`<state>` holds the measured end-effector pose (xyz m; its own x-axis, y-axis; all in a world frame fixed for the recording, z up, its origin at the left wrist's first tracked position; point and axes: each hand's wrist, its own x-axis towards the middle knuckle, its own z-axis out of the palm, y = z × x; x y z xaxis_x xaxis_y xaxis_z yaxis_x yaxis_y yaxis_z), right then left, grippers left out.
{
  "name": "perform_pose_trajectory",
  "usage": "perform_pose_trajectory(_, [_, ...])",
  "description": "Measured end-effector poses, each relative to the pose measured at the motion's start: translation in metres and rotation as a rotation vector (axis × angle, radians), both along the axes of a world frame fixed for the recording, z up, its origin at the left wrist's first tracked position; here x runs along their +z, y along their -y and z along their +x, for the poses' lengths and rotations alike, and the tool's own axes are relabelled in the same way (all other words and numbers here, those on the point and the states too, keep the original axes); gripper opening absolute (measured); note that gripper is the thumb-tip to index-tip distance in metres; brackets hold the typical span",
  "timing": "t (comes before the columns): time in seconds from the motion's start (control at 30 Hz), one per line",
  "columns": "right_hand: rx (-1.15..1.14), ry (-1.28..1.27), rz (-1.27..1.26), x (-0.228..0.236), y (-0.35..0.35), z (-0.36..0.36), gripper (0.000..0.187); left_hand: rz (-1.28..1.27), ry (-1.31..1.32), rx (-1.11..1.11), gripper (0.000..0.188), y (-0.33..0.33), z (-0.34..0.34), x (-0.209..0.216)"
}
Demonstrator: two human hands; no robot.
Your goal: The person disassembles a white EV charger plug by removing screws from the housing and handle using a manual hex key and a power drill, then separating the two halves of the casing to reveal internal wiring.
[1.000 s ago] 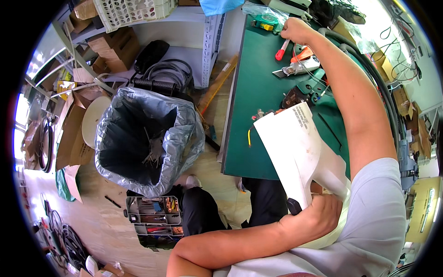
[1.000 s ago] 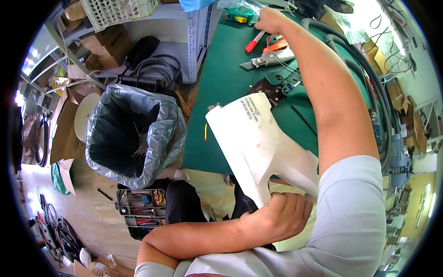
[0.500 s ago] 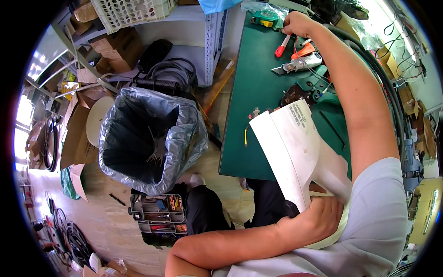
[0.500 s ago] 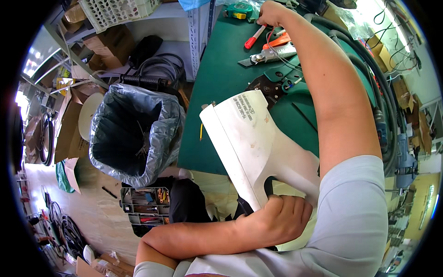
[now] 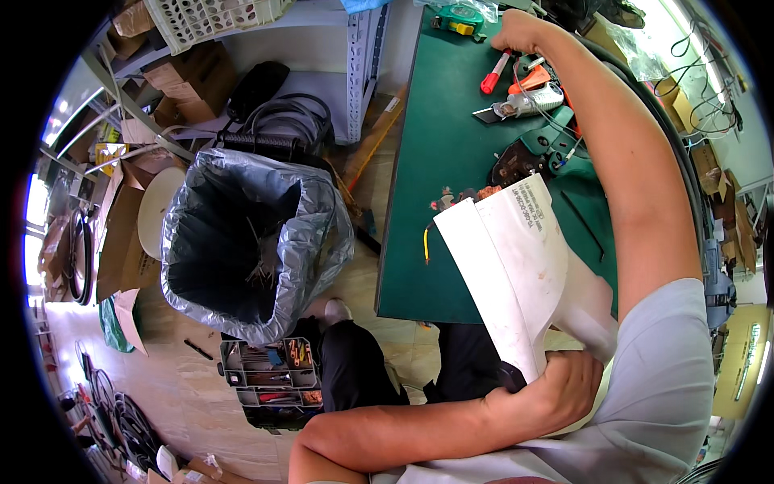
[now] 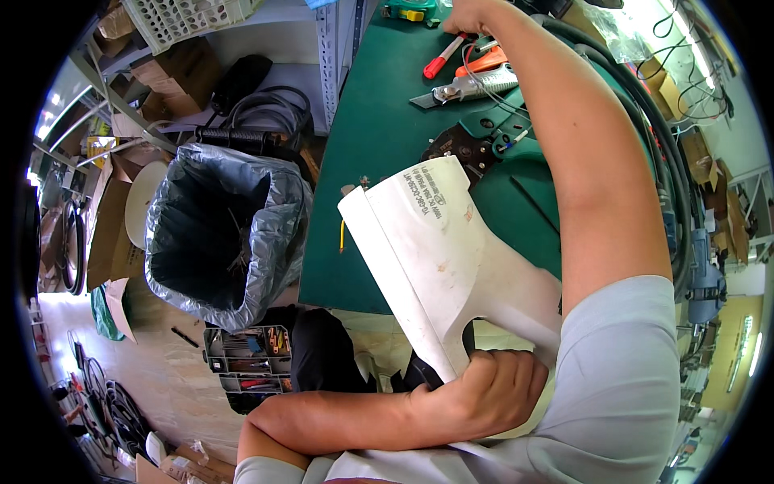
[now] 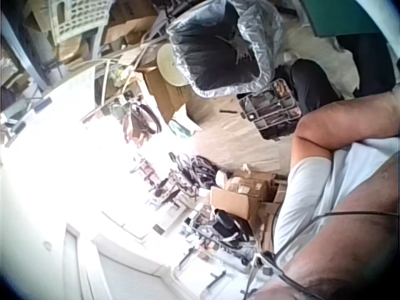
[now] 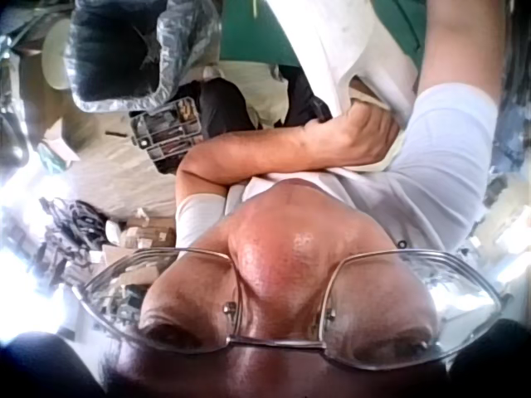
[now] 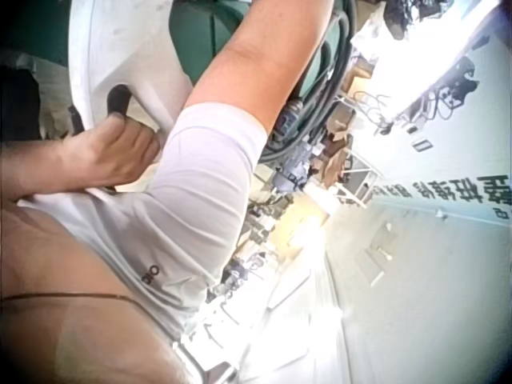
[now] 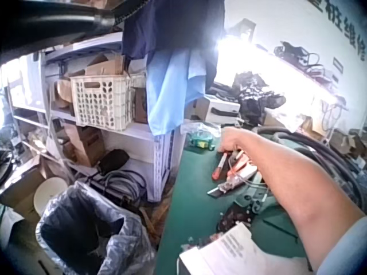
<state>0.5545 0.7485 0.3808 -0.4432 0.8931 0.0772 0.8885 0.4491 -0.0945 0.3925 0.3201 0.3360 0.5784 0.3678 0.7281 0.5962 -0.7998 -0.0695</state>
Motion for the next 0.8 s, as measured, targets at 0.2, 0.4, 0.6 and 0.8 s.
perform_pose_trajectory(0.2, [-0.319,-0.403,-0.124,0.009,-0.022,0.044,0.022,0.046,-0.016,0.012,0.018,0.005,0.002,0.000])
perform_pose_trajectory(0.4, [-0.278,-1.015,-0.293,0.076,0.103,0.044,0.009,-0.063,-0.036,-0.047,0.025,0.010,0.004,0.004])
perform_pose_trajectory(0.6, [0.006,-1.144,-0.225,0.096,0.284,0.059,0.025,-0.136,-0.032,-0.002,0.032,0.008,0.008,0.009])
perform_pose_trajectory(0.8, [-0.023,-1.569,-0.135,0.045,0.460,0.071,0.022,-0.144,-0.003,0.016,0.039,0.014,0.010,0.017])
